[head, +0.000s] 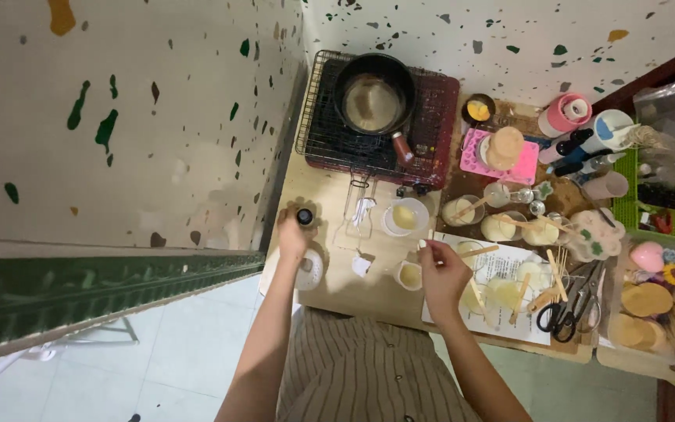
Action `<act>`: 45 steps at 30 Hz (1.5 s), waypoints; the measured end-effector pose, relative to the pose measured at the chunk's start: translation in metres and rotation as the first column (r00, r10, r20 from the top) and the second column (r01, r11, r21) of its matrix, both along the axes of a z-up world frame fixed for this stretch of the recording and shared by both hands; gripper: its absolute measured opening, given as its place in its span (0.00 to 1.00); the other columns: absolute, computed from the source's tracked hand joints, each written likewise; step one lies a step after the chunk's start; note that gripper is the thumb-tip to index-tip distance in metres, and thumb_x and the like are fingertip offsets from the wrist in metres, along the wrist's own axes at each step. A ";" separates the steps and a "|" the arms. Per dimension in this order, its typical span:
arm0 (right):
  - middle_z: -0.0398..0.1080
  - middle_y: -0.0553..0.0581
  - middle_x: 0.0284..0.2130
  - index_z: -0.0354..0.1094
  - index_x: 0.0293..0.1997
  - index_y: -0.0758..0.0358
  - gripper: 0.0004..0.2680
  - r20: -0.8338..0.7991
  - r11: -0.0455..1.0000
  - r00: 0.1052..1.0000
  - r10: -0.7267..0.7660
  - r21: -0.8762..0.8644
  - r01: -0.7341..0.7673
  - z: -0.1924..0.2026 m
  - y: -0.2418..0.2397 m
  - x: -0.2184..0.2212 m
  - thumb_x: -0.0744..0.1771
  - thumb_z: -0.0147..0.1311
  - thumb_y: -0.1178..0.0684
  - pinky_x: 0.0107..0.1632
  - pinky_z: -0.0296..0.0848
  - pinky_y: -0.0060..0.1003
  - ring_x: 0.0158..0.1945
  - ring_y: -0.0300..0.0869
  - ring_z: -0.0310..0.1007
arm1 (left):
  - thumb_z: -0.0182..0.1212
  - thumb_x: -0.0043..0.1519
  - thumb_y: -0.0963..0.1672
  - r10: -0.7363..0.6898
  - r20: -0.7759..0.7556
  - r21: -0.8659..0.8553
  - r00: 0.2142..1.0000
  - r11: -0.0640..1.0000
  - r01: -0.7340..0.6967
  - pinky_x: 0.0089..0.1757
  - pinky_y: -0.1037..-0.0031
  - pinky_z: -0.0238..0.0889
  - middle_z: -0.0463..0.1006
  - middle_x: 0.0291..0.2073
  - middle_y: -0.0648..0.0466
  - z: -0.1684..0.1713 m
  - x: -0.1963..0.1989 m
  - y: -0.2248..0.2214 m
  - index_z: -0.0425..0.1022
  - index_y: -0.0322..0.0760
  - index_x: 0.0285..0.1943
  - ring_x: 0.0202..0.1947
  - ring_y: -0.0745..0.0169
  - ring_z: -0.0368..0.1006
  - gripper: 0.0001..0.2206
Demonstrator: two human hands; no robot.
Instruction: Adding fragrance oils to melted wax and mixing them before using a heat gun.
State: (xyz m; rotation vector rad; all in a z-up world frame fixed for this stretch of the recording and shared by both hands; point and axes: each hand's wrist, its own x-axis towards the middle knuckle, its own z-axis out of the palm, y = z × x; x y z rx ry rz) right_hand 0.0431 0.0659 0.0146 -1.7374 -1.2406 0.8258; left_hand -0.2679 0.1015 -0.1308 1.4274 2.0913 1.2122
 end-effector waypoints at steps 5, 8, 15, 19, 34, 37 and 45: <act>0.79 0.57 0.34 0.77 0.48 0.67 0.07 -0.057 0.999 0.997 0.044 0.002 -0.044 0.014 -0.010 -0.029 0.66 0.61 0.59 0.33 0.75 0.28 0.32 0.34 0.76 | 0.76 0.41 0.38 -0.175 0.044 -0.093 0.984 0.980 0.179 0.49 0.62 0.70 0.80 0.43 0.44 -0.030 -0.016 0.017 0.79 0.33 0.44 0.45 0.42 0.77 0.20; 0.79 0.57 0.35 0.78 0.46 0.66 0.06 0.019 0.965 0.976 0.218 0.148 -0.219 0.025 -0.007 -0.060 0.65 0.60 0.61 0.30 0.73 0.30 0.32 0.36 0.76 | 0.75 0.43 0.39 -0.173 0.080 -0.049 0.982 0.983 0.177 0.49 0.64 0.71 0.80 0.43 0.45 -0.004 -0.009 0.010 0.79 0.34 0.46 0.44 0.45 0.78 0.20; 0.75 0.59 0.36 0.74 0.45 0.66 0.08 0.315 0.841 0.861 0.399 0.248 -0.480 0.089 0.011 -0.108 0.65 0.60 0.55 0.34 0.78 0.39 0.33 0.47 0.78 | 0.72 0.45 0.38 -0.394 0.033 -0.048 0.919 0.918 0.395 0.42 0.59 0.69 0.74 0.38 0.43 0.177 0.042 -0.028 0.78 0.31 0.45 0.41 0.39 0.74 0.18; 0.73 0.60 0.30 0.71 0.39 0.63 0.09 0.510 0.754 0.784 0.355 0.339 -0.562 0.095 0.009 -0.093 0.66 0.62 0.48 0.35 0.73 0.47 0.32 0.55 0.76 | 0.71 0.44 0.38 -0.482 0.042 -0.086 0.875 0.871 0.484 0.37 0.60 0.70 0.71 0.36 0.43 0.219 0.065 -0.041 0.77 0.32 0.42 0.36 0.40 0.74 0.16; 0.69 0.65 0.25 0.66 0.35 0.69 0.09 0.601 0.572 0.462 0.652 0.011 -0.821 0.227 0.022 0.015 0.66 0.58 0.51 0.35 0.72 0.52 0.32 0.58 0.73 | 0.76 0.37 0.45 -0.788 0.047 -0.004 0.614 0.615 0.789 0.37 0.64 0.71 0.74 0.32 0.52 0.289 0.139 -0.007 0.80 0.37 0.35 0.33 0.50 0.76 0.17; 0.70 0.64 0.26 0.67 0.35 0.67 0.09 0.596 0.612 0.484 0.641 -0.017 -0.791 0.242 0.015 0.022 0.67 0.58 0.50 0.36 0.72 0.51 0.33 0.57 0.74 | 0.77 0.37 0.46 -0.790 0.026 0.015 0.612 0.612 0.790 0.37 0.64 0.71 0.75 0.32 0.53 0.299 0.155 -0.011 0.81 0.38 0.35 0.33 0.51 0.76 0.18; 0.67 0.61 0.16 0.70 0.20 0.64 0.13 0.818 0.800 0.558 0.137 0.241 -0.549 0.263 0.010 0.039 0.65 0.62 0.49 0.25 0.67 0.50 0.23 0.55 0.70 | 0.80 0.40 0.46 -0.722 0.079 0.280 0.688 0.678 0.680 0.42 0.66 0.71 0.76 0.40 0.51 0.299 0.189 -0.012 0.78 0.35 0.43 0.40 0.51 0.77 0.23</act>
